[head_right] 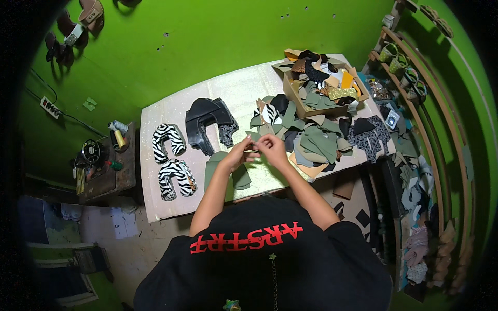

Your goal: Sorting and inspecting cut-out leather or fabric pieces for shoe manufacturing on a workshop table.

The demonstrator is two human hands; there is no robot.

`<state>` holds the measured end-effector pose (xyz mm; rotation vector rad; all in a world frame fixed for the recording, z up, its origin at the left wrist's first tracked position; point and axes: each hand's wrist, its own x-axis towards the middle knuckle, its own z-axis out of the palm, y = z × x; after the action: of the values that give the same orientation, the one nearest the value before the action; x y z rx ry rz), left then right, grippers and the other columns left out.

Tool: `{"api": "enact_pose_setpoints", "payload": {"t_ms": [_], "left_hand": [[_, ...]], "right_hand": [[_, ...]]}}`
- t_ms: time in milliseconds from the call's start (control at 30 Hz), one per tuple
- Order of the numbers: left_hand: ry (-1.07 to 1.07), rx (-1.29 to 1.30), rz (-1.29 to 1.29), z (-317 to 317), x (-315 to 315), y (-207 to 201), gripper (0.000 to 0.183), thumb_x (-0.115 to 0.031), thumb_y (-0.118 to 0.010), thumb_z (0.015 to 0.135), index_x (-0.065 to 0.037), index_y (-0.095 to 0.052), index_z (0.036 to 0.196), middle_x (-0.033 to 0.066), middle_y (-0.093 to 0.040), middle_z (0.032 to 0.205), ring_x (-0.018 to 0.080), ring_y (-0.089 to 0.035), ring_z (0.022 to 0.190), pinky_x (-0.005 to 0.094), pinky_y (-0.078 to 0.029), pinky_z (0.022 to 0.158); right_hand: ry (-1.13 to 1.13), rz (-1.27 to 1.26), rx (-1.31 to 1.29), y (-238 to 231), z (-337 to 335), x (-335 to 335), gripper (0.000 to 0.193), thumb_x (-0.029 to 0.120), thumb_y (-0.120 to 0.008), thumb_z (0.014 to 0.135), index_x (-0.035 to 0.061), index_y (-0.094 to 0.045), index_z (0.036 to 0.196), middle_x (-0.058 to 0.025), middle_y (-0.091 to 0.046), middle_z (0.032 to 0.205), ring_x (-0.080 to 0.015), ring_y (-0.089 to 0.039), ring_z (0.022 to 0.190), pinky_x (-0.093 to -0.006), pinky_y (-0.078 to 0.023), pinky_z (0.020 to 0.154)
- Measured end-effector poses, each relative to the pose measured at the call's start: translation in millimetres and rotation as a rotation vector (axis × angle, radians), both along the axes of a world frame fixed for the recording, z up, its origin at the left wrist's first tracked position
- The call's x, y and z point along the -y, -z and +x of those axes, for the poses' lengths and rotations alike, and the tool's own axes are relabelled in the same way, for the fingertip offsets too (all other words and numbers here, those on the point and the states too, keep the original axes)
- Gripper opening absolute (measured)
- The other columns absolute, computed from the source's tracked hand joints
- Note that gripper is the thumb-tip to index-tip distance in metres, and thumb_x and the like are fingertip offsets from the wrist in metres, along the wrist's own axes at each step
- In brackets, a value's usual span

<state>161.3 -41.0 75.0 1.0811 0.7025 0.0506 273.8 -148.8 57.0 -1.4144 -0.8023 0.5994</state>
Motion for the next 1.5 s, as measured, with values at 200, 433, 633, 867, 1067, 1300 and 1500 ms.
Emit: {"api": "enact_pose_setpoints", "payload": {"t_ms": [200,433,633,867,1067,1300,1500], "left_hand": [[-0.064,-0.03,0.094,-49.8,-5.8,10.0,0.026,-0.026,-0.048,0.09,-0.004,-0.055,0.101,0.0044,-0.06,0.089,0.0126,-0.06,0.073,0.0204,-0.046,0.061],[-0.123,-0.069,0.13,-106.6,-26.5,28.1,0.019,-0.016,-0.048,0.09,-0.003,-0.055,0.102,0.0043,-0.061,0.088,0.0107,-0.061,0.073,0.0194,-0.045,0.057],[-0.267,-0.144,0.136,-131.9,-37.2,34.5,0.024,-0.022,-0.05,0.089,-0.006,-0.051,0.106,0.0013,-0.058,0.087,0.0074,-0.054,0.066,0.0191,-0.042,0.055],[-0.295,-0.135,0.152,-140.7,-37.9,33.3,0.025,-0.024,-0.051,0.088,-0.007,-0.052,0.106,0.0006,-0.059,0.093,0.0076,-0.055,0.073,0.0207,-0.042,0.06],[-0.231,-0.147,0.249,-142.8,-34.8,36.6,0.033,-0.026,-0.054,0.085,-0.004,-0.054,0.111,0.0016,-0.056,0.092,0.0092,-0.05,0.077,0.0232,-0.04,0.064],[-0.251,-0.152,0.174,-143.6,-42.9,32.6,0.038,-0.027,-0.055,0.085,-0.006,-0.049,0.115,0.0017,-0.057,0.097,0.0078,-0.052,0.076,0.0219,-0.041,0.063],[-0.248,0.011,0.218,-134.4,-42.2,7.5,0.033,-0.018,-0.063,0.08,-0.003,-0.052,0.107,0.0021,-0.06,0.082,0.0075,-0.054,0.066,0.0198,-0.041,0.057]], "right_hand": [[-0.229,-0.087,-0.137,19.3,-49.7,-21.3,0.015,0.01,-0.058,0.081,-0.0019,-0.061,0.089,-0.0023,-0.061,0.072,-0.0067,-0.052,0.062,-0.0222,-0.042,0.056],[-0.055,-0.309,0.297,20.5,-73.4,-35.2,0.026,0.008,-0.062,0.07,0.0051,-0.059,0.096,-0.0116,-0.051,0.088,-0.0193,-0.054,0.077,-0.0279,-0.045,0.067],[0.196,-0.601,0.499,27.1,-72.3,-42.9,0.027,0.012,-0.056,0.074,0.004,-0.054,0.1,-0.0174,-0.053,0.097,-0.0324,-0.054,0.092,-0.0411,-0.045,0.075],[0.132,-0.833,0.678,36.3,-72.1,-50.2,0.033,0.021,-0.065,0.073,0.0025,-0.054,0.098,-0.0165,-0.054,0.101,-0.0333,-0.054,0.093,-0.0411,-0.047,0.074],[0.107,-0.841,0.541,34.7,-73.5,-55.1,0.029,0.017,-0.065,0.072,0.0038,-0.053,0.096,-0.0184,-0.056,0.093,-0.0328,-0.056,0.092,-0.0427,-0.048,0.07],[0.147,-0.285,0.496,31.3,-70.4,-54.3,0.015,0.007,-0.056,0.076,0.0014,-0.057,0.09,-0.0177,-0.056,0.09,-0.0328,-0.055,0.085,-0.0371,-0.044,0.075],[-0.407,-0.188,0.535,3.8,-90.0,-65.4,0.017,0.003,-0.059,0.074,-0.0002,-0.059,0.09,-0.0176,-0.059,0.084,-0.0323,-0.057,0.078,-0.0366,-0.045,0.072]]}}
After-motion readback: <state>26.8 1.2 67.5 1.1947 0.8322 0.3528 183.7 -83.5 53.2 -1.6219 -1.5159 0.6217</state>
